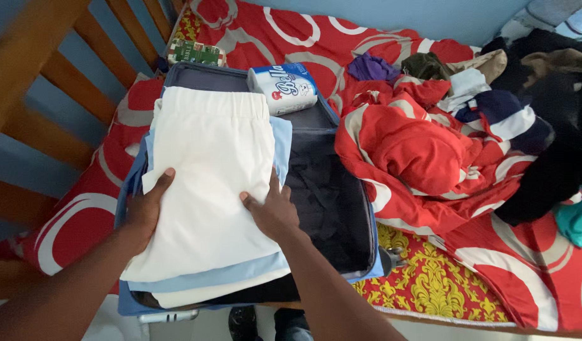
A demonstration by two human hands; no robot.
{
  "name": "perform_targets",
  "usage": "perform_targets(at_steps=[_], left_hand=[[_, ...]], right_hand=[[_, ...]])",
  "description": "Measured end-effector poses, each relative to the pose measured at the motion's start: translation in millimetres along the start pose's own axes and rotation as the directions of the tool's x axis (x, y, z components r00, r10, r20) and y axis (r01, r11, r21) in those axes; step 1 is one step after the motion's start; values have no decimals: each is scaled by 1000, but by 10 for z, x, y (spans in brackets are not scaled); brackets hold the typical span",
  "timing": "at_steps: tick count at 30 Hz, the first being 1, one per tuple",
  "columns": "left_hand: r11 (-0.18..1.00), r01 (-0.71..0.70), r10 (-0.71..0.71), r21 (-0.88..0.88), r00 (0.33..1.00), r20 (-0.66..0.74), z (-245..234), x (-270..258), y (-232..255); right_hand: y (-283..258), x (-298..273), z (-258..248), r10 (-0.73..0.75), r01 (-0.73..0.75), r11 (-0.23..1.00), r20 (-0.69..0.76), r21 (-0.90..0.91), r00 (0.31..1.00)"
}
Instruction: The person places white shorts into a suitcase on a bed, sorts through a pile of clothes, and folds a patterned sweater before placing it into the suitcase.
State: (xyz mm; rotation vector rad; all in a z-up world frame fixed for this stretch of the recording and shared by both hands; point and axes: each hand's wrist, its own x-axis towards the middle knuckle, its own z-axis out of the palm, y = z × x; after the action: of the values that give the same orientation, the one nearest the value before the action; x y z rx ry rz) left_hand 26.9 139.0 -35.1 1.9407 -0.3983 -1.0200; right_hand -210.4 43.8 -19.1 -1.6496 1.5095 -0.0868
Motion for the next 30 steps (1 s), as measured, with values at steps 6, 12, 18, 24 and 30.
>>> perform_targets(at_steps=[6, 12, 18, 24, 30], left_hand=[[985, 128, -126, 120, 992, -19, 27, -28, 45], [973, -221, 227, 58, 965, -128, 163, -358, 165], [676, -554, 724, 486, 622, -298, 330, -636, 394], [432, -795, 896, 426, 430, -106, 398, -873, 547], [604, -754, 788, 259, 613, -52, 452, -1116, 571]], right_hand=[[190, 60, -64, -47, 48, 998, -14, 42, 999], [368, -83, -200, 17, -16, 987, -6, 162, 1000], [292, -353, -97, 135, -56, 935, -207, 350, 969], [241, -573, -44, 29, 63, 983, -478, 175, 878], [205, -815, -228, -91, 293, 906, -537, 304, 839]])
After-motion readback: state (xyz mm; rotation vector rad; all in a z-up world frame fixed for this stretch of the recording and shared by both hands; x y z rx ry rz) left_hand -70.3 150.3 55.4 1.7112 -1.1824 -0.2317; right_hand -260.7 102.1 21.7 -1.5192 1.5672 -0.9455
